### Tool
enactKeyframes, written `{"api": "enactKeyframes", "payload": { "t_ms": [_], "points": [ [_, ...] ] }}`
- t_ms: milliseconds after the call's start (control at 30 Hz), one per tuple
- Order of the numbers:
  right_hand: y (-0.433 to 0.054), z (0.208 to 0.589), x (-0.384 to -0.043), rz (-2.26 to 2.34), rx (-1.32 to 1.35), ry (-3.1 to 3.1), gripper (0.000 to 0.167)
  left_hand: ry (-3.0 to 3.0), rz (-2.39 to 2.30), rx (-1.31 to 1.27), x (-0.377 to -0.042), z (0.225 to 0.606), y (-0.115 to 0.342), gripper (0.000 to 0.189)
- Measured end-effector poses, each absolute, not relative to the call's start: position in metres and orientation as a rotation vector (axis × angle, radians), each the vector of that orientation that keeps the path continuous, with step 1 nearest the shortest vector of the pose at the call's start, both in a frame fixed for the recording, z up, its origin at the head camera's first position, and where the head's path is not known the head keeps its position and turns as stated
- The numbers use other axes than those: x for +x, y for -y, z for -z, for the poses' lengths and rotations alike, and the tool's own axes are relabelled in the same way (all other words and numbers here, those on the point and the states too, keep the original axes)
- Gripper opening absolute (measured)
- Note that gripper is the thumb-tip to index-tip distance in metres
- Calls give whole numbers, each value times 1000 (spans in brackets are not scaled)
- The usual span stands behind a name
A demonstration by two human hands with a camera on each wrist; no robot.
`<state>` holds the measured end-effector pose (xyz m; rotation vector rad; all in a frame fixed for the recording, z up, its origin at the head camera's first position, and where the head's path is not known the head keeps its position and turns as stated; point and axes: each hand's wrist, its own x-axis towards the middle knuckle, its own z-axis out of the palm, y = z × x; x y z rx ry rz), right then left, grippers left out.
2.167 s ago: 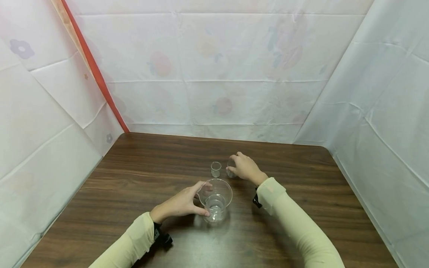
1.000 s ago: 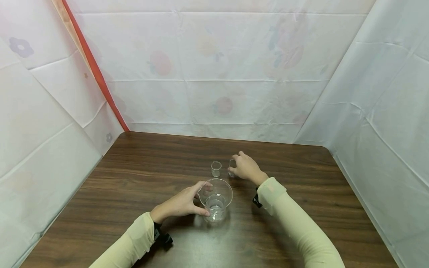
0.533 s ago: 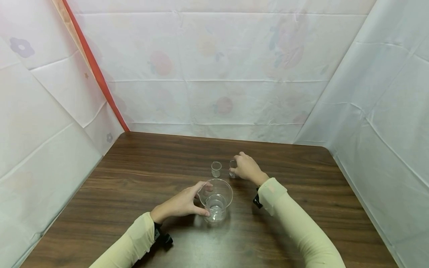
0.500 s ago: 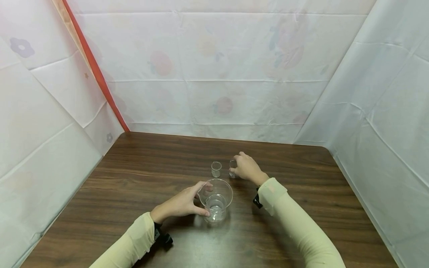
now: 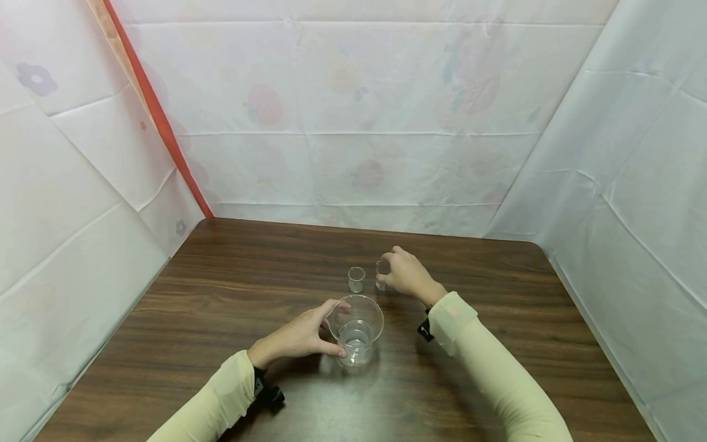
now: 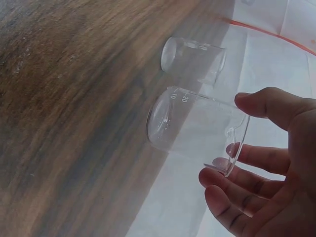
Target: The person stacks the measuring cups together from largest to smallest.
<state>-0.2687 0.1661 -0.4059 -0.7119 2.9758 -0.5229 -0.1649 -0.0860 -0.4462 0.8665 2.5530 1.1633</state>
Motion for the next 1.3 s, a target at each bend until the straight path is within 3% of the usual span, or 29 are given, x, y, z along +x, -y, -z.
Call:
{"api": "enactKeyframes", "payload": {
  "t_ms": [1300],
  "points": [
    [-165,362,-250,531,-828,-3040,45,-2554,-1167,875,-166,448,85,84]
  ]
}}
